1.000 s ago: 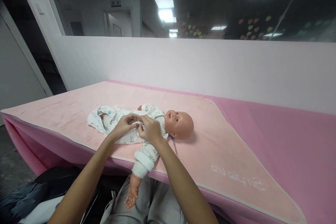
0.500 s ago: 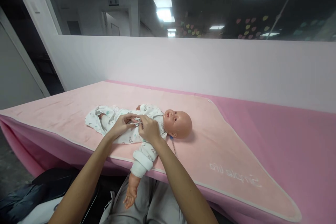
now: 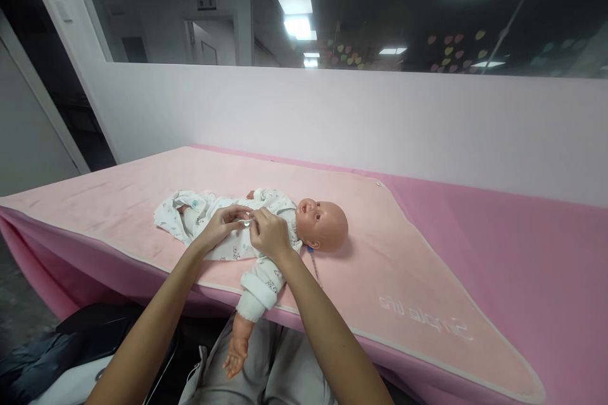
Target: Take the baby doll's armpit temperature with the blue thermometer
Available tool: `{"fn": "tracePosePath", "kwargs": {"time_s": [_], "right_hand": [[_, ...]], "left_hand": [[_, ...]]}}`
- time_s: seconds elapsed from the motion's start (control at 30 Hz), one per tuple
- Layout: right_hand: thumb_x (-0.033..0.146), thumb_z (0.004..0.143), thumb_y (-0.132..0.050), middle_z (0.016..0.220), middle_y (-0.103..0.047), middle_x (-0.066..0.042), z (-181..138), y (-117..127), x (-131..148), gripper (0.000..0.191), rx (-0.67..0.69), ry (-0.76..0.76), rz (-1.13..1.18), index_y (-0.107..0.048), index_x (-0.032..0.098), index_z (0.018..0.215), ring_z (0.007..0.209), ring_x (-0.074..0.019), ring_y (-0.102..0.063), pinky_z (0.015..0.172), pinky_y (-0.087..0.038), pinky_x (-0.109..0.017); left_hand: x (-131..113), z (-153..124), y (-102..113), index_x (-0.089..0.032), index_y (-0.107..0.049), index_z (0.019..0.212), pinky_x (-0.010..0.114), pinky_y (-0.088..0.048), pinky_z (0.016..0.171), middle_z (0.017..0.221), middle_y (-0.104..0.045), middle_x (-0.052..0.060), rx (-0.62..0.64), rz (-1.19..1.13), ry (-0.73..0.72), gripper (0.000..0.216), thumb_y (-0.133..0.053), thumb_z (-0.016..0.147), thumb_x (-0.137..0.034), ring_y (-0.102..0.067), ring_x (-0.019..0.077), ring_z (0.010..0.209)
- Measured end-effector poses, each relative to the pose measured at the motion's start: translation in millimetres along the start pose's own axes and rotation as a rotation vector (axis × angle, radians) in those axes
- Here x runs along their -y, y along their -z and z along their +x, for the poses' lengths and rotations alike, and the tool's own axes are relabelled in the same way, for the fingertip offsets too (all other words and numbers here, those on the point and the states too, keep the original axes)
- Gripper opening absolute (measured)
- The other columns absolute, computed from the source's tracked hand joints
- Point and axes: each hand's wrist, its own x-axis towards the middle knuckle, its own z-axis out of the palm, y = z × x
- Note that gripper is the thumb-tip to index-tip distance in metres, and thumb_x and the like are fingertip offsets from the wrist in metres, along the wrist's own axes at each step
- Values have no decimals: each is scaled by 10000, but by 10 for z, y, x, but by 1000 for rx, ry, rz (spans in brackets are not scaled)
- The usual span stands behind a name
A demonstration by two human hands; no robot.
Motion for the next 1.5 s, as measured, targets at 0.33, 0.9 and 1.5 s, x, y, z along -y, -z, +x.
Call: {"fn": "tracePosePath", "kwargs": {"time_s": [0.33, 0.9, 1.5], "right_hand": [[243, 778, -488, 846, -592, -20, 2, 15, 9, 190, 48, 65, -64, -560, 210, 950, 713, -131, -544, 578, -347, -215], [171, 810, -422, 921, -602, -41, 10, -28, 12, 228, 14, 14, -153, -528, 202, 1009, 748, -143, -560, 551, -336, -224], [342, 929, -272, 928, -555, -27, 105, -170, 244, 293, 242, -27, -303, -532, 206, 946, 668, -106, -537, 495, -281, -214]], "left_hand": [[18, 1, -5, -139, -610, 965, 285, -454, 741, 831, -632, 56, -18, 30, -56, 259, -555, 720, -202, -583, 175, 808], [96, 11, -54, -162, -599, 965, 252, -458, 692, 826, -624, 37, -328, 94, -53, 246, -531, 762, -283, -601, 154, 758], [-3, -431, 146, -215, -627, 991, 322, -431, 876, 1038, -625, 16, -269, 629, -27, 314, -472, 719, -190, -547, 207, 1008]]}}
